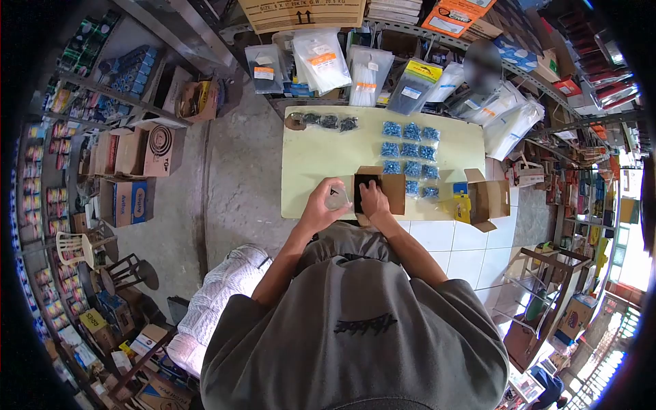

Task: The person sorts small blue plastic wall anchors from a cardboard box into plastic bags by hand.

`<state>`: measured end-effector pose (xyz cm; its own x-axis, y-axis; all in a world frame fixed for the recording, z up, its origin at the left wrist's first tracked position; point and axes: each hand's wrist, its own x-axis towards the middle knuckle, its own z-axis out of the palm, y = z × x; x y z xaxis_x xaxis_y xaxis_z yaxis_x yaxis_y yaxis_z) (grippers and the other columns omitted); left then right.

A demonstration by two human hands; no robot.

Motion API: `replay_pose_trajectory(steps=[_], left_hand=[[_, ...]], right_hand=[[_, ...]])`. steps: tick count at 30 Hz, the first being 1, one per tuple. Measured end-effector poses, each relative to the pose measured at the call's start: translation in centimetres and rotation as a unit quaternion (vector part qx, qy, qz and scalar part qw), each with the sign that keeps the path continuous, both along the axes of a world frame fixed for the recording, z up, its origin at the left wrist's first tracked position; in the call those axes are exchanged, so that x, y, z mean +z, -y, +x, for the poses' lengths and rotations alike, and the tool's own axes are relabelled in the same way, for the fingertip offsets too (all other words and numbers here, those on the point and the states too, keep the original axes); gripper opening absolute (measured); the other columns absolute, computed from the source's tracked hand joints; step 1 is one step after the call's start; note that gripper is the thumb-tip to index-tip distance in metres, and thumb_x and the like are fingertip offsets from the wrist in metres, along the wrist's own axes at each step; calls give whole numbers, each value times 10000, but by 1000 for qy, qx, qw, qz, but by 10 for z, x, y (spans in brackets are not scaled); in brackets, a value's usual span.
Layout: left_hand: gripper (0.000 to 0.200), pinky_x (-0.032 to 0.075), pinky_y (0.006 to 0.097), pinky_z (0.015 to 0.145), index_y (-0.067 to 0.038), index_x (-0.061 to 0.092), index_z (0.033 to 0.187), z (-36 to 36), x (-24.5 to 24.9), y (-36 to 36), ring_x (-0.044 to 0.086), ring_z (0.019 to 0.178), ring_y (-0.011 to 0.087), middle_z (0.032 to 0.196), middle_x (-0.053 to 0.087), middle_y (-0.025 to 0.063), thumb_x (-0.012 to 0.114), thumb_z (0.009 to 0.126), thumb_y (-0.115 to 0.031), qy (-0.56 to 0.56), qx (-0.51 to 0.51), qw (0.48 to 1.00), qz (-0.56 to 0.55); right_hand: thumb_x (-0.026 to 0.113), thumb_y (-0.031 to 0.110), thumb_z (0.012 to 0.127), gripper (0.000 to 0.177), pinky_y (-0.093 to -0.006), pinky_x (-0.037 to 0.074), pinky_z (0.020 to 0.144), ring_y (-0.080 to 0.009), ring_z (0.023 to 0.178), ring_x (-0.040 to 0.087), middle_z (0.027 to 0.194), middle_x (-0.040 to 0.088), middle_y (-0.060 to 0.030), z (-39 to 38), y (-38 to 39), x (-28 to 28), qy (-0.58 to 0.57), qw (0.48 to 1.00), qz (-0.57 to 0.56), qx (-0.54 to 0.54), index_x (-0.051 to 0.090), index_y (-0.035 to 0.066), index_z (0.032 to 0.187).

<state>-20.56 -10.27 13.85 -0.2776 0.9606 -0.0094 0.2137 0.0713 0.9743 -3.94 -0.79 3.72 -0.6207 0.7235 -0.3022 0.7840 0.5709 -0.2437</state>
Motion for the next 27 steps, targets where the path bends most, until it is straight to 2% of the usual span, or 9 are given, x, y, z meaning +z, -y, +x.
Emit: replay_pose_trajectory(steps=[2, 9, 11, 15, 17, 18, 19, 21, 27], left_hand=[[492, 492, 325, 869, -49, 544, 1159, 0, -5, 3, 604, 974, 187, 1063, 613, 85, 796, 741, -113, 9, 6, 1000, -8], [482, 505, 330, 850, -54, 545, 1159, -3, -8, 4, 604, 982, 189, 1064, 615, 81, 792, 751, -122, 18, 8, 1000, -3], [477, 507, 329, 847, -55, 544, 1159, -4, -7, 3, 605, 983, 188, 1062, 614, 80, 789, 755, -119, 11, 5, 1000, -8], [473, 503, 329, 857, -52, 542, 1154, -5, -8, 0, 606, 989, 187, 1055, 612, 77, 789, 755, -113, 11, 0, 1000, -10], [475, 501, 331, 864, -52, 540, 1153, -5, -10, -1, 606, 989, 189, 1053, 611, 78, 791, 754, -112, 4, -4, 1000, -7], [482, 497, 330, 872, -48, 536, 1158, -5, -11, -2, 607, 986, 194, 1048, 610, 78, 791, 755, -116, 6, -14, 1000, -3], [489, 494, 330, 879, -45, 531, 1163, -5, -12, -3, 607, 984, 198, 1043, 609, 78, 791, 756, -120, 7, -25, 1000, 2], [499, 492, 332, 886, -40, 525, 1170, -2, -11, -6, 611, 992, 206, 1051, 612, 90, 793, 756, -117, 6, -32, 999, -7], [442, 480, 303, 852, -45, 524, 1104, 5, -5, -16, 581, 942, 162, 1008, 593, 57, 792, 753, -66, -22, -44, 999, -1]], right_hand=[[541, 67, 890, 120, -426, 593, 740, -348, 974, 672, 1124, 601, -211, 3, -1, -7, -23, 1000, -6, 16, 606, 37, 987], [586, 53, 838, 99, -453, 581, 742, -368, 827, 686, 849, 663, -214, 8, -10, -22, -29, 998, -44, -18, 624, 40, 929], [612, 25, 806, 94, -433, 570, 731, -374, 838, 685, 813, 669, -202, 14, -14, -4, -132, 988, -67, -35, 613, 21, 900], [665, 38, 767, 147, -372, 553, 684, -301, 749, 688, 790, 687, -152, 20, -24, 37, -288, 949, -98, -80, 623, -9, 900], [740, 48, 743, 223, -318, 545, 679, -211, 730, 688, 808, 698, -123, 16, -27, 68, -339, 893, -190, -226, 626, -9, 927], [754, 47, 780, 245, -288, 544, 675, -132, 755, 679, 827, 709, -102, 16, -30, 101, -321, 905, -187, -207, 599, -18, 957], [754, 47, 780, 245, -288, 544, 675, -132, 755, 679, 827, 709, -102, 18, -32, 114, -320, 905, -187, -209, 599, -18, 957], [741, 35, 795, 268, -303, 547, 703, -154, 776, 686, 847, 711, -110, 19, -33, 130, -388, 838, -292, -248, 598, -15, 1015], [700, -11, 851, 218, -254, 537, 665, -112, 767, 660, 882, 696, -96, 0, -23, 162, -427, 808, -344, -217, 554, -36, 1011]])
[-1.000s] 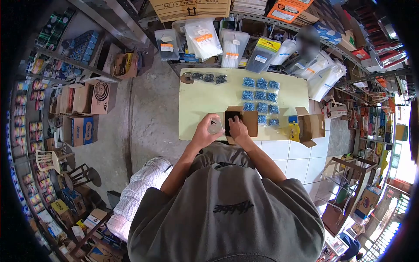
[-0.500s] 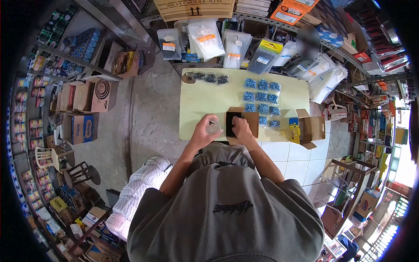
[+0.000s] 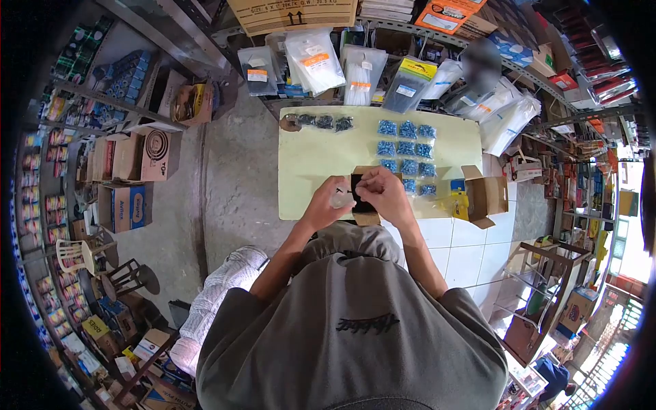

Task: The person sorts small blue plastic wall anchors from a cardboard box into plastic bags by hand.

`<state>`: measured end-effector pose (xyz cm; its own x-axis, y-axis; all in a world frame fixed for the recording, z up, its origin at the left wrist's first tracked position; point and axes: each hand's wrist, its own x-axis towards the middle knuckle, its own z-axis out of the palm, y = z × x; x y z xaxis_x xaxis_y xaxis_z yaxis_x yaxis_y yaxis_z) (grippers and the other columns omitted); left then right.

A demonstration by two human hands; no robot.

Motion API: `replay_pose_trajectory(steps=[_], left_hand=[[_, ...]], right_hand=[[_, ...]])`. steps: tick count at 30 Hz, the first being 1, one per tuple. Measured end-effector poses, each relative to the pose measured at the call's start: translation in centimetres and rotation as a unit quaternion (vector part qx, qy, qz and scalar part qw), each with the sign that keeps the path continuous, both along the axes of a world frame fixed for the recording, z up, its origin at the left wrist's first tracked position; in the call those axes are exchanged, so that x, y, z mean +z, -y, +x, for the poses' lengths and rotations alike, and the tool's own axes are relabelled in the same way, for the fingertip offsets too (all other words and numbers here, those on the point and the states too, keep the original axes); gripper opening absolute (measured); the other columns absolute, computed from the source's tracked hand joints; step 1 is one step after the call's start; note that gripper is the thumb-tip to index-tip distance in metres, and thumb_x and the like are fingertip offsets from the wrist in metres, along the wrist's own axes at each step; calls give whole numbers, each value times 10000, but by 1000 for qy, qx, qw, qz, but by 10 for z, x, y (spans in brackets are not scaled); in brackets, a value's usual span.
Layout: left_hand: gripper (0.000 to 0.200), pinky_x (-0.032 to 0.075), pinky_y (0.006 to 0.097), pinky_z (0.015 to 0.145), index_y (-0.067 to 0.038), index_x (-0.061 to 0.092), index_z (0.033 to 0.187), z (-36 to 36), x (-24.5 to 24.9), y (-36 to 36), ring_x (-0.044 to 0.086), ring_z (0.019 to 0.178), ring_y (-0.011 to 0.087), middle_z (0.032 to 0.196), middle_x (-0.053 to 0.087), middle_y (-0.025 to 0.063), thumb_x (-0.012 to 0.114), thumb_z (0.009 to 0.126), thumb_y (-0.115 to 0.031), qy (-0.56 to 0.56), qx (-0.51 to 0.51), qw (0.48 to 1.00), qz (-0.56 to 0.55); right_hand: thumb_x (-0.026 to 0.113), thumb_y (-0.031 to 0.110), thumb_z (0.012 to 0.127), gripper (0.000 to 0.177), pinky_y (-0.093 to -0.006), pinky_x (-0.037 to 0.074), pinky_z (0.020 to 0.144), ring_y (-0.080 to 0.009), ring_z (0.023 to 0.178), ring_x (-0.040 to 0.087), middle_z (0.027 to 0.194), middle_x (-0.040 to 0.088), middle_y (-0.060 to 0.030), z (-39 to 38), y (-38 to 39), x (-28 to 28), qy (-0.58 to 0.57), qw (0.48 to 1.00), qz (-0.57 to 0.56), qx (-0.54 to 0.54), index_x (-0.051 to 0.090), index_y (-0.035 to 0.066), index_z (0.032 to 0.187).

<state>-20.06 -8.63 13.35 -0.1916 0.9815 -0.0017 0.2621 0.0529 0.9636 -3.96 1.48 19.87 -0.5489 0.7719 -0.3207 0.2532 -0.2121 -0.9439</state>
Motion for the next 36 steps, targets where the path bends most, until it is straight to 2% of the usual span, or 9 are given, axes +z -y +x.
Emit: replay_pose_trajectory(steps=[5, 7, 9, 12, 13, 19, 26, 28, 36], left_hand=[[435, 478, 295, 840, -48, 525, 1100, -1, 0, -1, 566, 934, 147, 994, 577, 44, 789, 754, -59, 67, 4, 998, -4], [530, 494, 339, 869, -35, 519, 1174, -6, -7, 1, 621, 996, 210, 1046, 623, 111, 812, 739, -113, 11, -5, 1000, -2], [519, 492, 330, 868, -40, 524, 1171, -7, -11, 4, 612, 993, 195, 1041, 618, 98, 805, 739, -103, 33, -2, 999, -1], [501, 489, 318, 867, -48, 530, 1167, -7, -5, 7, 599, 992, 173, 1042, 609, 78, 791, 740, -89, 34, 0, 999, -3], [493, 488, 315, 867, -51, 532, 1166, -6, -3, 8, 593, 995, 166, 1047, 606, 71, 784, 743, -84, 15, 2, 1000, -6], [482, 495, 317, 858, -58, 533, 1164, -6, 1, 11, 592, 981, 165, 1054, 599, 65, 780, 752, -87, 26, 24, 999, -25], [477, 497, 315, 857, -64, 533, 1161, -6, -6, 14, 592, 980, 164, 1050, 598, 59, 780, 753, -87, 47, 28, 998, -29], [477, 496, 316, 861, -65, 533, 1160, -6, -5, 13, 594, 984, 166, 1048, 601, 62, 780, 754, -90, 38, 25, 999, -24], [477, 493, 321, 863, -59, 539, 1150, -7, -1, 10, 596, 989, 170, 1049, 606, 68, 792, 749, -110, 27, 22, 999, -31]], right_hand=[[702, 5, 854, 214, -276, 545, 680, -135, 787, 674, 890, 700, -105, 1, -6, -14, 13, 1000, 8, -16, 576, -38, 1021], [722, 28, 839, 247, -291, 548, 689, -155, 791, 682, 895, 705, -118, 8, -11, -37, 38, 999, 2, -39, 586, -38, 1034], [750, 76, 790, 331, -356, 559, 716, -267, 790, 707, 906, 710, -165, 12, -13, -68, 178, 967, 178, 45, 600, -26, 1068], [759, 105, 749, 403, -429, 556, 756, -362, 865, 688, 951, 691, -209, 15, -9, -128, 267, 919, 254, 141, 600, -9, 1101], [653, 79, 803, 300, -469, 553, 780, -407, 906, 654, 928, 627, -247, 14, -4, -122, 277, 899, 296, 164, 573, -18, 1076], [517, 71, 907, 178, -403, 598, 725, -320, 882, 687, 949, 635, -214, 2, 8, -168, 416, 803, 385, 182, 587, 7, 1058], [533, 63, 896, 146, -394, 602, 670, -327, 818, 713, 897, 680, -183, 1, 7, -179, 417, 795, 376, 229, 626, 5, 993], [553, 86, 879, 164, -448, 575, 720, -367, 841, 685, 917, 668, -218, 2, 5, -181, 402, 823, 342, 212, 596, -16, 999], [623, 119, 841, 243, -452, 570, 761, -378, 885, 673, 927, 654, -200, 11, 9, -170, 391, 844, 308, 201, 576, -9, 1042]])
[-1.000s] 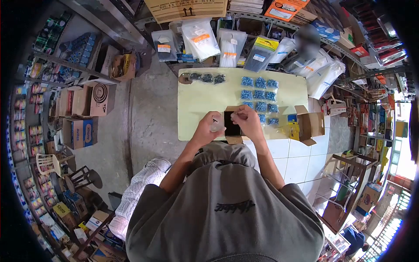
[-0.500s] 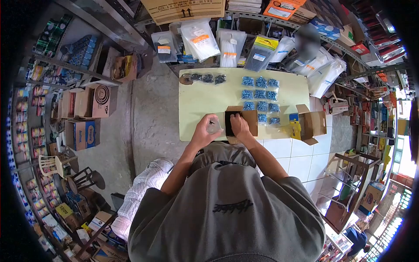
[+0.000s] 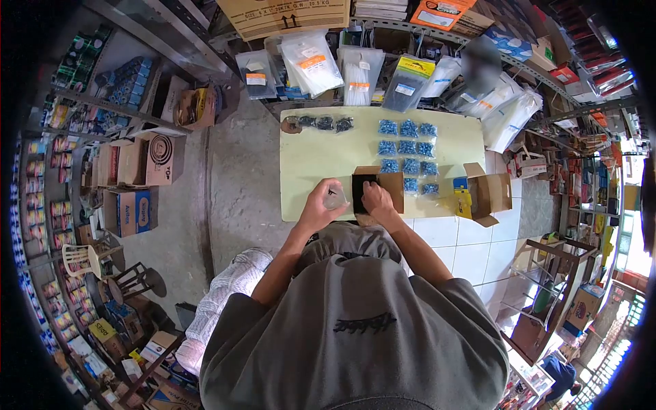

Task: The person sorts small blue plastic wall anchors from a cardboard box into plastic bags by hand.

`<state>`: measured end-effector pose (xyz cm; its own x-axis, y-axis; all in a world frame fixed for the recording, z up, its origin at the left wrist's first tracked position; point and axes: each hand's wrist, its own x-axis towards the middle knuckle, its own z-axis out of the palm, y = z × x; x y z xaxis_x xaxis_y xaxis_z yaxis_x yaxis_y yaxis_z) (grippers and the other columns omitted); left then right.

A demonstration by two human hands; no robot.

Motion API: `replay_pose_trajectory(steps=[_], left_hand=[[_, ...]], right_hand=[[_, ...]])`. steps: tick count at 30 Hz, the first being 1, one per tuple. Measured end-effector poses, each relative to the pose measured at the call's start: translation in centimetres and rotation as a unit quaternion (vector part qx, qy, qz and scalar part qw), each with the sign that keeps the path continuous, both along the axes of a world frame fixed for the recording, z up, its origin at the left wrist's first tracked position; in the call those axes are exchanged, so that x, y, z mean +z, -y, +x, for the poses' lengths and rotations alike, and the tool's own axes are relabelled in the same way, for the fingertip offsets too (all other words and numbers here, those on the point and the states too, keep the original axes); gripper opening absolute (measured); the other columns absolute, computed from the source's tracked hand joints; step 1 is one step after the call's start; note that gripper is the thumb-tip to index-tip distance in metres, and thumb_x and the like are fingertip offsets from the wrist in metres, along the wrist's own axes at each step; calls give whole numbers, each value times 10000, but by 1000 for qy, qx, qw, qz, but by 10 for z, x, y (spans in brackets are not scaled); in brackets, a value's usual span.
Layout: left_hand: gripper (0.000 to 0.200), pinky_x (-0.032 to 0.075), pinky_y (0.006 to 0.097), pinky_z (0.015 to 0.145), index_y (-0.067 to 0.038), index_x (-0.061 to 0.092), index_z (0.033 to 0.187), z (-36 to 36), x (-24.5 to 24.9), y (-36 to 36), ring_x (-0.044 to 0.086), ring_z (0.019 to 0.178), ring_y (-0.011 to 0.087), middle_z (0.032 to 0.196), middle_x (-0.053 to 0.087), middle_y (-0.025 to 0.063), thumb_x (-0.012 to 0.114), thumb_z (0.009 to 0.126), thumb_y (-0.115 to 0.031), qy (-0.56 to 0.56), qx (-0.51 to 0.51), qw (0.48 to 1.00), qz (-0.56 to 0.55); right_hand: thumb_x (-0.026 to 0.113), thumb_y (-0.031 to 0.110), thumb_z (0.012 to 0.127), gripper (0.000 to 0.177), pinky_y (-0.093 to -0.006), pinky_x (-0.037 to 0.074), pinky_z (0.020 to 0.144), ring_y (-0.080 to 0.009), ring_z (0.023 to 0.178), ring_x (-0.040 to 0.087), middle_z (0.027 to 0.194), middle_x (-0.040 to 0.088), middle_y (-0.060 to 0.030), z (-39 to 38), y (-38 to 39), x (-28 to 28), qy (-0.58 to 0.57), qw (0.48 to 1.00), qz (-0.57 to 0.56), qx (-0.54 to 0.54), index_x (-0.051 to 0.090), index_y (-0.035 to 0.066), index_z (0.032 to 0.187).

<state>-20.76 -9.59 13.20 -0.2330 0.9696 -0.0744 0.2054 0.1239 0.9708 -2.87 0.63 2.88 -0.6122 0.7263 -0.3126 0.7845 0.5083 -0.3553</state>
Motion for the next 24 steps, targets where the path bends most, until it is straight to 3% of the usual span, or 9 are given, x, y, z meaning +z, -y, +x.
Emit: replay_pose_trajectory(steps=[7, 14, 16, 20, 22, 24], left_hand=[[484, 492, 319, 859, -49, 539, 1149, 4, 1, -5, 600, 976, 175, 1049, 608, 74, 799, 748, -125, -12, -17, 1000, 7], [483, 497, 319, 849, -52, 537, 1155, 3, 4, -4, 600, 970, 172, 1048, 610, 73, 799, 755, -123, -8, -5, 1000, 15], [478, 499, 321, 842, -53, 535, 1154, 3, 5, -3, 599, 965, 173, 1045, 608, 69, 796, 758, -119, -9, -3, 1000, 17], [470, 496, 317, 848, -52, 534, 1150, 4, 2, -3, 599, 960, 173, 1033, 608, 66, 793, 762, -111, -7, 1, 1000, 21], [470, 492, 317, 855, -50, 534, 1145, 4, -1, -4, 600, 953, 177, 1019, 607, 70, 798, 758, -99, -21, -8, 999, 31], [475, 490, 319, 860, -50, 533, 1148, 5, -4, -5, 600, 959, 179, 1018, 608, 72, 800, 758, -93, -15, -16, 999, 24]], right_hand=[[573, 68, 873, 179, -399, 595, 717, -324, 850, 696, 926, 652, -182, 2, 8, 1, 9, 994, 88, 67, 597, 12, 1042], [580, 38, 848, 95, -399, 586, 701, -334, 818, 699, 857, 677, -166, 9, -2, 0, -43, 998, 43, 17, 637, 27, 923], [628, 15, 795, 113, -380, 578, 714, -327, 802, 705, 843, 691, -177, 16, -7, 21, -203, 978, -26, -38, 650, 11, 906], [656, -17, 785, 183, -324, 557, 716, -220, 777, 706, 880, 713, -163, 15, -20, 65, -283, 944, -138, -101, 640, -3, 967], [708, -40, 787, 193, -268, 540, 747, -126, 812, 677, 896, 716, -105, 15, -23, 84, -392, 859, -255, -206, 625, -20, 960], [691, -47, 826, 167, -253, 539, 780, -101, 863, 663, 943, 717, -85, 14, -26, 117, -399, 843, -295, -207, 614, -27, 973]])
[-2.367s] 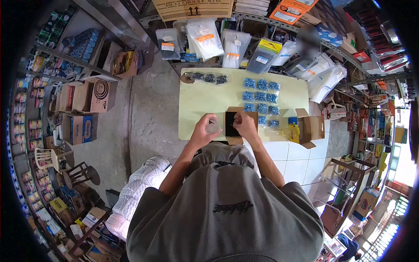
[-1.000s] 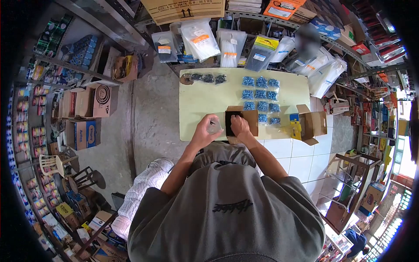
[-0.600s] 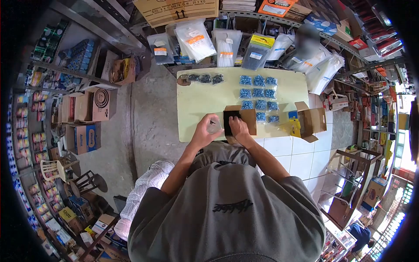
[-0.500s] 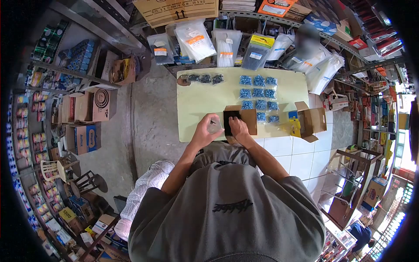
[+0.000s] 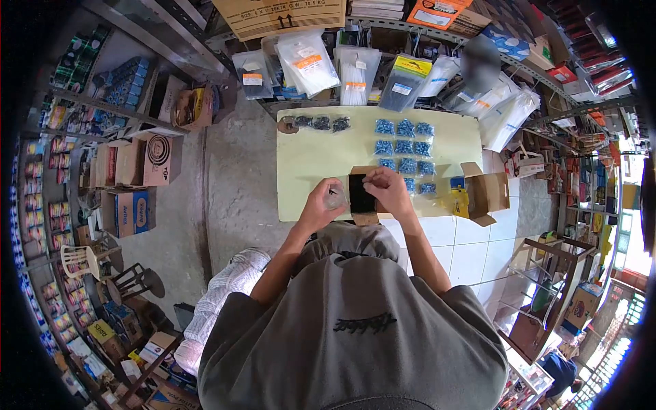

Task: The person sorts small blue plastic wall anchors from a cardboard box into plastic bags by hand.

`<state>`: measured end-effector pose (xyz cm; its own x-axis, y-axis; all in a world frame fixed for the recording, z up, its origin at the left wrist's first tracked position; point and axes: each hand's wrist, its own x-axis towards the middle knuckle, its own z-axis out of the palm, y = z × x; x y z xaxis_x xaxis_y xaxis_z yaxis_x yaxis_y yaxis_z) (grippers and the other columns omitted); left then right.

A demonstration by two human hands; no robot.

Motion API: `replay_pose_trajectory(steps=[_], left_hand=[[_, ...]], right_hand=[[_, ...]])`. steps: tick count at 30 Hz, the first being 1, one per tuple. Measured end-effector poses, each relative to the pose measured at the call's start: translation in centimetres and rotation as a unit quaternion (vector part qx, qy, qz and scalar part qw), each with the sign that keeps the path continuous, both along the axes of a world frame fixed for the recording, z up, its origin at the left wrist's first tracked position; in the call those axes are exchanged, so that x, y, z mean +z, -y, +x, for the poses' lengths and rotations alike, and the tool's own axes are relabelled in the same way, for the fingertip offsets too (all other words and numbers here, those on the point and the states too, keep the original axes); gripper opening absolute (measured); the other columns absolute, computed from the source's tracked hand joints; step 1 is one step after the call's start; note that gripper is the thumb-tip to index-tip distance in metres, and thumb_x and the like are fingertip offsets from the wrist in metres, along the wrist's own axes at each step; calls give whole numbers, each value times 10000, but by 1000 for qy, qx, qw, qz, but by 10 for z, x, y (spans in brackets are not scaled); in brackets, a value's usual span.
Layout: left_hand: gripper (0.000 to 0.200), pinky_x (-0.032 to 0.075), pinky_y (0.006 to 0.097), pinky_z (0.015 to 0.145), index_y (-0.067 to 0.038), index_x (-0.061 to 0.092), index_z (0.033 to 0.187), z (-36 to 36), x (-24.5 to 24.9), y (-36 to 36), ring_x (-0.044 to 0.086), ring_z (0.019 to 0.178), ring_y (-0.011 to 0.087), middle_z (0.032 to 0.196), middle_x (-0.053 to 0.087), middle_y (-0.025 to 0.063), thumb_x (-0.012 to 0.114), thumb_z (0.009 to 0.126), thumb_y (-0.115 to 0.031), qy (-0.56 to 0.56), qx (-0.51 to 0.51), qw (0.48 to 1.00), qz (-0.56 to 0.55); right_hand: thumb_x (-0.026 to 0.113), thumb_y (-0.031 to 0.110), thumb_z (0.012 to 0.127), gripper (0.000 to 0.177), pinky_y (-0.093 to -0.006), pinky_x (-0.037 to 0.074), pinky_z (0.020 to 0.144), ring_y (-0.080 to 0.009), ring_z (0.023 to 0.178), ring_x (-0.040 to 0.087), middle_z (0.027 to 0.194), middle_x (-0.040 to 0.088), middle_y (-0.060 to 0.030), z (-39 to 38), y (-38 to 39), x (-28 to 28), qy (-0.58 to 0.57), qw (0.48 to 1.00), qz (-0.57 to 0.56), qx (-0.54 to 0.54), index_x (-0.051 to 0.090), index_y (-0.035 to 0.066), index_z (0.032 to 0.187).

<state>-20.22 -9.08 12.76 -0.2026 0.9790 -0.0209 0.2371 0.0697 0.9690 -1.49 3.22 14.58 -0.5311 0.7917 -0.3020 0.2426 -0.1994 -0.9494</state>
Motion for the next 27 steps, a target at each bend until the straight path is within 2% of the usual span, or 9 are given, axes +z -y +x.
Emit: replay_pose_trajectory(steps=[5, 8, 16, 18, 19, 22, 24, 25, 27], left_hand=[[492, 487, 325, 868, -47, 529, 1162, 7, 3, -5, 603, 981, 190, 1029, 612, 83, 808, 759, -85, 26, -9, 1000, 11], [497, 486, 326, 872, -42, 526, 1171, 9, 3, -8, 605, 994, 200, 1041, 615, 90, 808, 765, -93, -6, -9, 1000, 9], [487, 486, 322, 857, -45, 540, 1146, 4, 5, -4, 595, 962, 168, 1029, 612, 76, 811, 745, -99, 36, -8, 999, 28], [479, 485, 320, 853, -45, 542, 1140, 3, 7, -1, 592, 958, 166, 1028, 611, 73, 807, 745, -101, 26, -4, 999, 22], [472, 483, 318, 850, -45, 545, 1134, 2, 8, 0, 589, 955, 164, 1027, 610, 70, 804, 744, -103, 16, 2, 1000, 17], [467, 481, 315, 846, -47, 546, 1130, -2, 5, 4, 587, 956, 167, 1026, 609, 68, 796, 740, -108, 22, 17, 1000, 8], [466, 480, 313, 846, -50, 547, 1131, -2, 3, 6, 586, 958, 167, 1027, 609, 67, 792, 740, -113, 26, 24, 999, 5], [464, 479, 312, 846, -53, 548, 1132, -2, 3, 7, 585, 960, 166, 1028, 608, 65, 789, 740, -117, 30, 31, 999, 2], [465, 479, 312, 848, -54, 549, 1133, -3, 3, 8, 585, 965, 169, 1034, 608, 66, 789, 740, -120, 30, 33, 999, 1]], right_hand=[[700, -36, 855, 183, -243, 535, 788, -97, 891, 656, 973, 710, -88, -14, 13, 49, -104, 993, -53, 3, 614, -31, 1016], [699, -15, 871, 212, -246, 540, 794, -101, 898, 659, 987, 709, -84, -17, 17, 55, -43, 998, -6, 55, 625, -31, 1070], [608, -5, 938, 181, -259, 553, 802, -129, 936, 665, 1012, 703, -111, -8, -9, -4, -54, 998, 12, -10, 623, -47, 1113], [626, 10, 911, 214, -297, 560, 777, -148, 921, 680, 1023, 721, -114, -7, -10, -26, -143, 974, -177, -11, 626, -62, 1112], [626, 10, 911, 214, -297, 560, 777, -148, 921, 680, 1023, 721, -114, -7, -11, -40, -143, 974, -177, -10, 626, -62, 1112], [624, 20, 891, 267, -330, 566, 804, -254, 924, 702, 1040, 703, -149, -6, -8, -74, 27, 993, -43, 108, 620, -39, 1151], [672, 68, 812, 400, -405, 556, 848, -371, 970, 673, 1098, 676, -193, -6, 3, -89, 182, 931, 243, 204, 605, -28, 1195], [698, 107, 764, 468, -456, 527, 903, -432, 1067, 595, 1220, 586, -214, -13, 13, -101, 225, 912, 290, 183, 592, -16, 1202], [656, 69, 783, 399, -439, 538, 892, -394, 1057, 598, 1234, 548, -205, -22, 28, -111, 290, 877, 336, 182, 594, -17, 1168]])
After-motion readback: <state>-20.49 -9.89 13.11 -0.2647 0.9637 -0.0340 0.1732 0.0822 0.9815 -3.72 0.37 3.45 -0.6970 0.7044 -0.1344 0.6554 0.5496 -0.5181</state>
